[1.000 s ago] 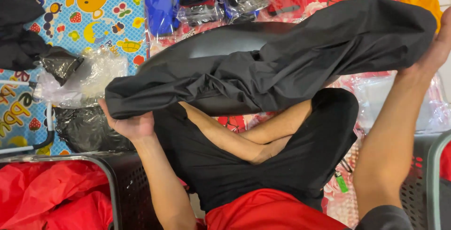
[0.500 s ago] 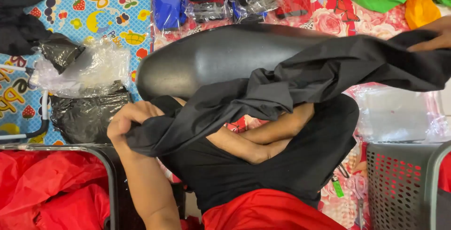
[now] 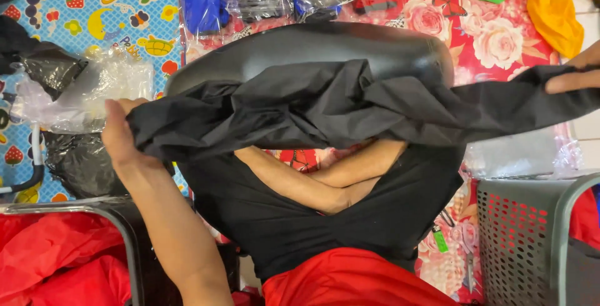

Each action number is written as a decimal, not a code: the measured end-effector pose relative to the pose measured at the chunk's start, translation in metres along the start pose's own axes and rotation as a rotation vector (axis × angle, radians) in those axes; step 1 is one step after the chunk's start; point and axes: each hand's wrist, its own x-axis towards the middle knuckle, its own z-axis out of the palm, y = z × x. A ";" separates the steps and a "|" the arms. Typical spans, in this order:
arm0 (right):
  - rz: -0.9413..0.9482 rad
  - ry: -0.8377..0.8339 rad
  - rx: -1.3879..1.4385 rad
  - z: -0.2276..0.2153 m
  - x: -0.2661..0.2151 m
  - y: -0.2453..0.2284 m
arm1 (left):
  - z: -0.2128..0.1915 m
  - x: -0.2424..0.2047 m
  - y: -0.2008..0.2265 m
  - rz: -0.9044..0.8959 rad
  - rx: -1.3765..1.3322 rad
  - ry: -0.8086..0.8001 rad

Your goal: Cleaning a motorcycle seat cover with a sponge and then fitting it onto the seat

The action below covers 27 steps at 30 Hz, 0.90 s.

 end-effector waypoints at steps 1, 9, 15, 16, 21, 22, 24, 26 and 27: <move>-0.002 0.001 0.001 0.002 0.003 0.001 | 0.019 -0.009 0.014 0.002 0.001 -0.001; -0.596 0.306 -0.048 0.022 0.002 0.014 | 0.116 -0.016 -0.011 -0.259 2.062 -0.103; -0.786 0.659 0.120 0.038 0.052 0.067 | 0.089 0.012 -0.027 0.458 1.960 -0.102; -0.783 0.661 0.121 0.041 0.047 0.063 | 0.089 0.014 -0.025 0.461 1.958 -0.107; -0.630 1.141 -0.305 0.065 0.073 0.073 | 0.096 0.018 -0.006 0.742 1.848 -0.064; -0.635 1.137 -0.302 0.066 0.073 0.065 | 0.109 0.008 0.005 0.737 1.853 -0.061; -0.732 0.833 0.368 0.063 0.072 0.049 | 0.138 -0.008 0.027 0.700 1.657 -0.214; -0.816 0.874 0.171 0.065 0.010 -0.020 | 0.136 -0.012 0.021 0.666 1.644 -0.248; -0.895 0.894 -0.023 0.068 -0.021 -0.053 | 0.134 -0.016 0.018 0.622 1.635 -0.282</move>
